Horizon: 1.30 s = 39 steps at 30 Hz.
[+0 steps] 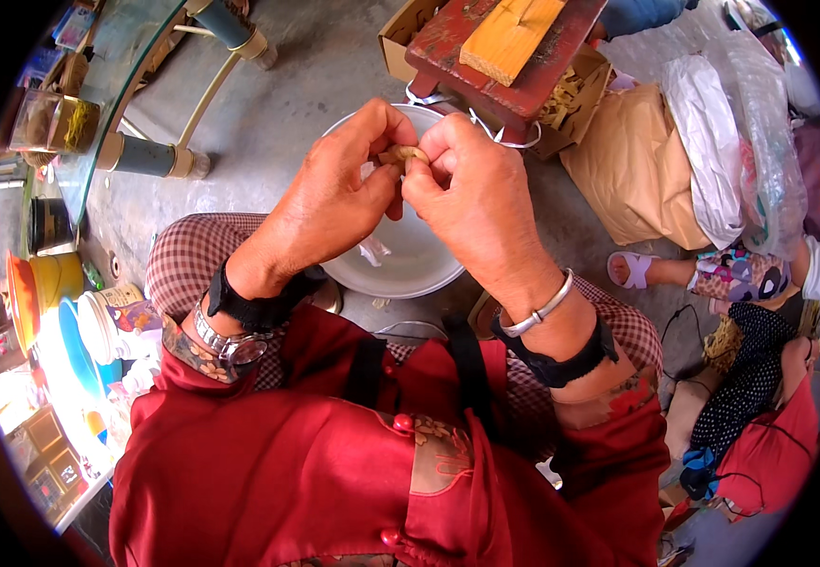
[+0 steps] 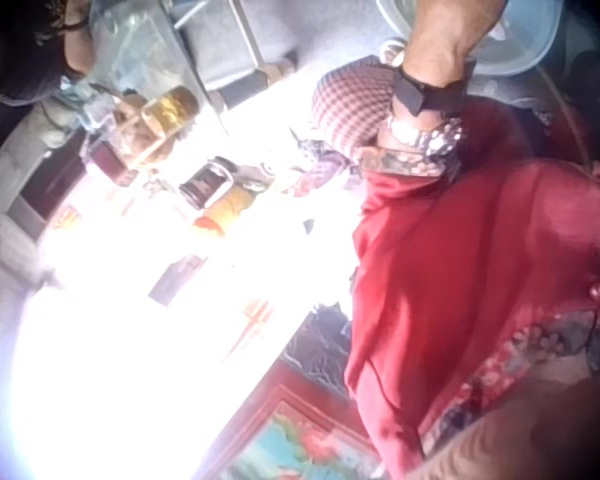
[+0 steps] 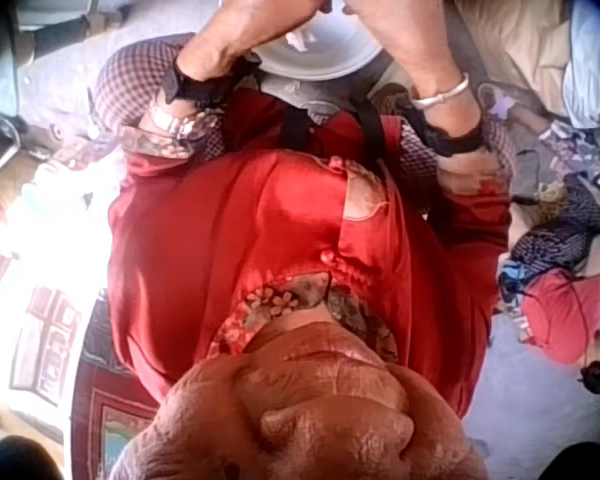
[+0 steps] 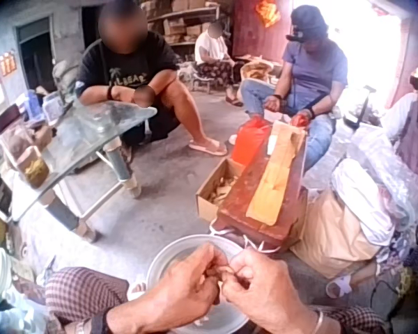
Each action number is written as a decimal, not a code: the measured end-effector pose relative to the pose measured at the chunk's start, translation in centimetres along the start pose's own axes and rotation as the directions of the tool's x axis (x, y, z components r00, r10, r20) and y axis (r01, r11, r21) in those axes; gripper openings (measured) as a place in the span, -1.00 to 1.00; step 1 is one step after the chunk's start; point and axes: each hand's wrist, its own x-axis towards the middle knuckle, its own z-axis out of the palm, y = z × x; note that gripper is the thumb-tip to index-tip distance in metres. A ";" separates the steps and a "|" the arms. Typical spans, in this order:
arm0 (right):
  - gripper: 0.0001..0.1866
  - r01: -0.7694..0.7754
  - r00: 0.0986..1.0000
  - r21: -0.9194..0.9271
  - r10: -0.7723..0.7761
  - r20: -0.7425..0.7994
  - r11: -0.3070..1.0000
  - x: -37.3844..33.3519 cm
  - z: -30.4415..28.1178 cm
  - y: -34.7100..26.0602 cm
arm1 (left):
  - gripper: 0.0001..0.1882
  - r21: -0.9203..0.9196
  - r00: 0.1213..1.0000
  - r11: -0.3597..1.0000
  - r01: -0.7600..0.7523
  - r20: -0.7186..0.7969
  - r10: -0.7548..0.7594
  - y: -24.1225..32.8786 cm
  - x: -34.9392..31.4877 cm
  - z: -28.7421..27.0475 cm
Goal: The person takes strips of paper and wraps them around a small yellow object by hand, using a white cloth for grip.
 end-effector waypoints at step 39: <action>-0.84 0.026 0.989 0.063 -0.034 0.141 0.998 -0.1 -0.6 -0.7 | -0.97 -0.219 0.973 0.949 0.226 0.000 -0.232 0.9 0.0 -1.0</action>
